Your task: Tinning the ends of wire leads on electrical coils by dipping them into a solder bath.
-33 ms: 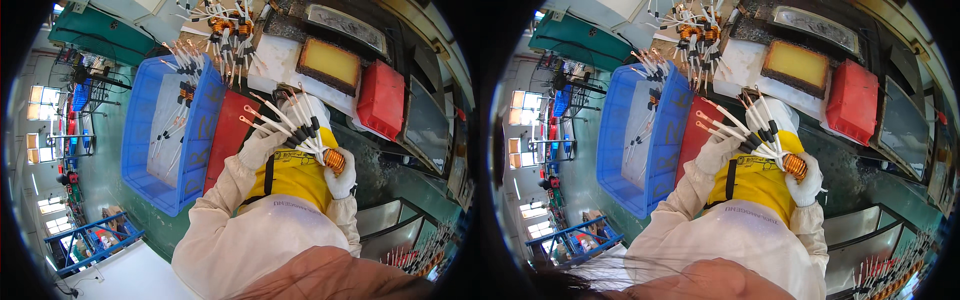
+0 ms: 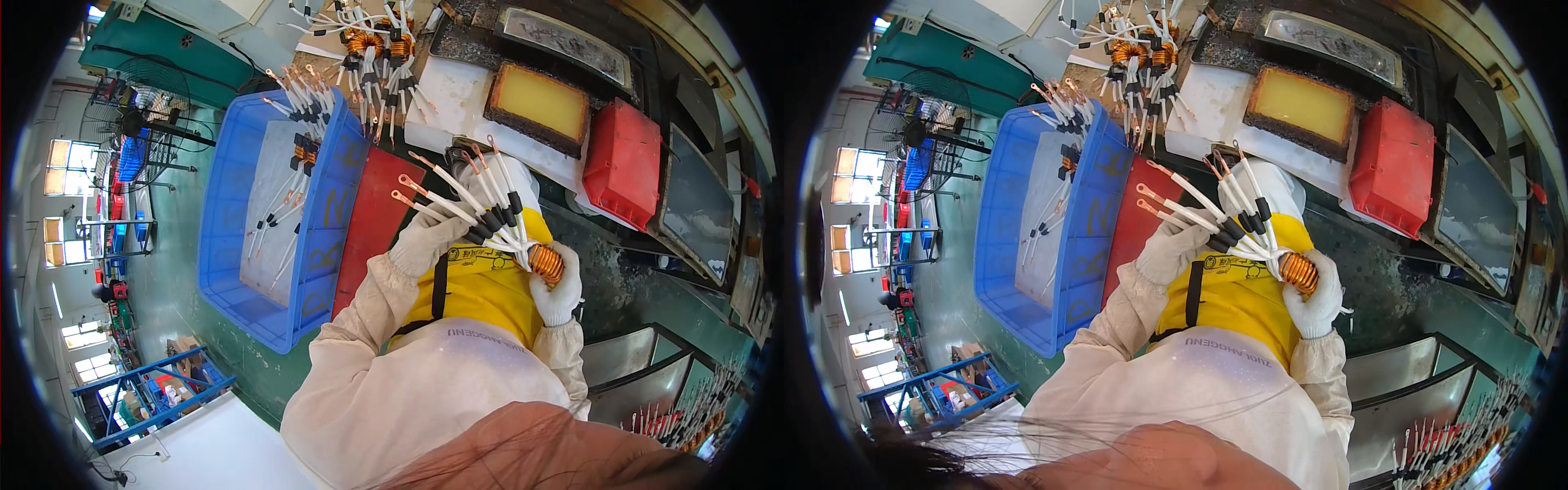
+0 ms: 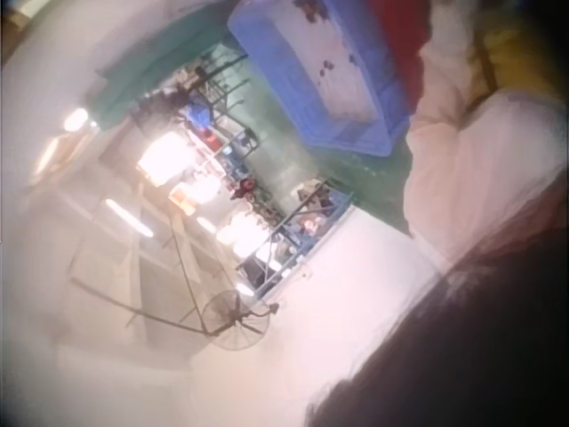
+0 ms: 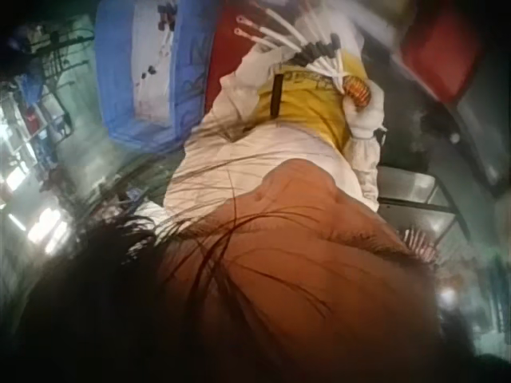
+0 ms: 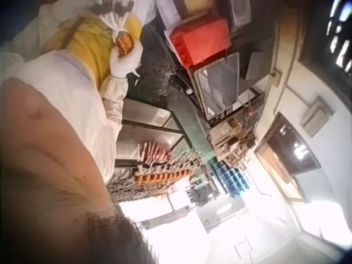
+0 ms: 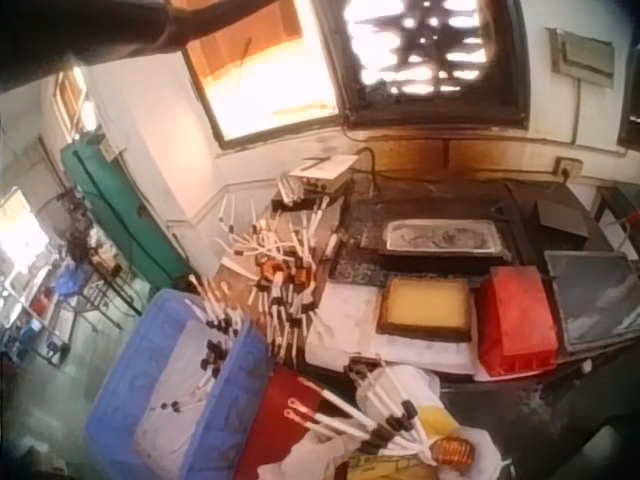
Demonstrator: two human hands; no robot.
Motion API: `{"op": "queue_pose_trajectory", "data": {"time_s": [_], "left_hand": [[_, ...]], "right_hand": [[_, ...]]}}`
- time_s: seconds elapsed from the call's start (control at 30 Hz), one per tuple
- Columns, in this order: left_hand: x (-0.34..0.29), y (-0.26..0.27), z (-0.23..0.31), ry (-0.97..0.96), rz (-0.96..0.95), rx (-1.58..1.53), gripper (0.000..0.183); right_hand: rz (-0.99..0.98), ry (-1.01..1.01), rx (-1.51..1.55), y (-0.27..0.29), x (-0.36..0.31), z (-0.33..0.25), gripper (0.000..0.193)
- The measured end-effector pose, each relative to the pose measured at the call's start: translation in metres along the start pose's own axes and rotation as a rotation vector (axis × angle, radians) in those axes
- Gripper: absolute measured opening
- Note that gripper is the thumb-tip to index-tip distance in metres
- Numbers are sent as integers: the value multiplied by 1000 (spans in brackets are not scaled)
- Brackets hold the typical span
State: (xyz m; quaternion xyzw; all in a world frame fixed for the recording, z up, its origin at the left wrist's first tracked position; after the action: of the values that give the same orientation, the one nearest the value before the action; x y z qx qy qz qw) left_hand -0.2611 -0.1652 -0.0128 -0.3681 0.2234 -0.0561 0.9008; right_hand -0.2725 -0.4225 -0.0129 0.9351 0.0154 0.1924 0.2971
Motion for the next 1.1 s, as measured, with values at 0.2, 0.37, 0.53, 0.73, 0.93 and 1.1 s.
{"op": "queue_pose_trajectory", "data": {"time_s": [0.2,0.37,0.53,0.73,0.93,1.1], "left_hand": [[-3,5,13,-25,30,-4,34],[-5,15,25,-68,101,-27,33],[-12,34,23,-24,148,15,28],[-12,57,61,-158,113,96,46],[-23,51,105,-203,282,601,28],[-18,55,113,-176,111,840,29]], "right_hand": [[3,-8,0,-2,-1,1,52],[-43,53,-43,-4,2,-3,53],[-30,133,-54,-3,2,-7,54],[-63,59,-29,-4,0,-2,55],[-86,97,-47,-3,2,-4,53],[-99,154,-88,-4,5,-8,53]]}}
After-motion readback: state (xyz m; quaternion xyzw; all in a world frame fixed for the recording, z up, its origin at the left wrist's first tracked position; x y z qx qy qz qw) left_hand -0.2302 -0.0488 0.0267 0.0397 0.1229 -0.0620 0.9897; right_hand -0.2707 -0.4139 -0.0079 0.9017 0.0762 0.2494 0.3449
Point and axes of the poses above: each hand's wrist, its own x-axis towards the middle knuckle, its own y-axis out of the back of the hand, z = x × y, the point moved 5 cm from there along x, towards the middle knuckle, and after that the axes turned 7 degrees about y, right-handed, at the moved point
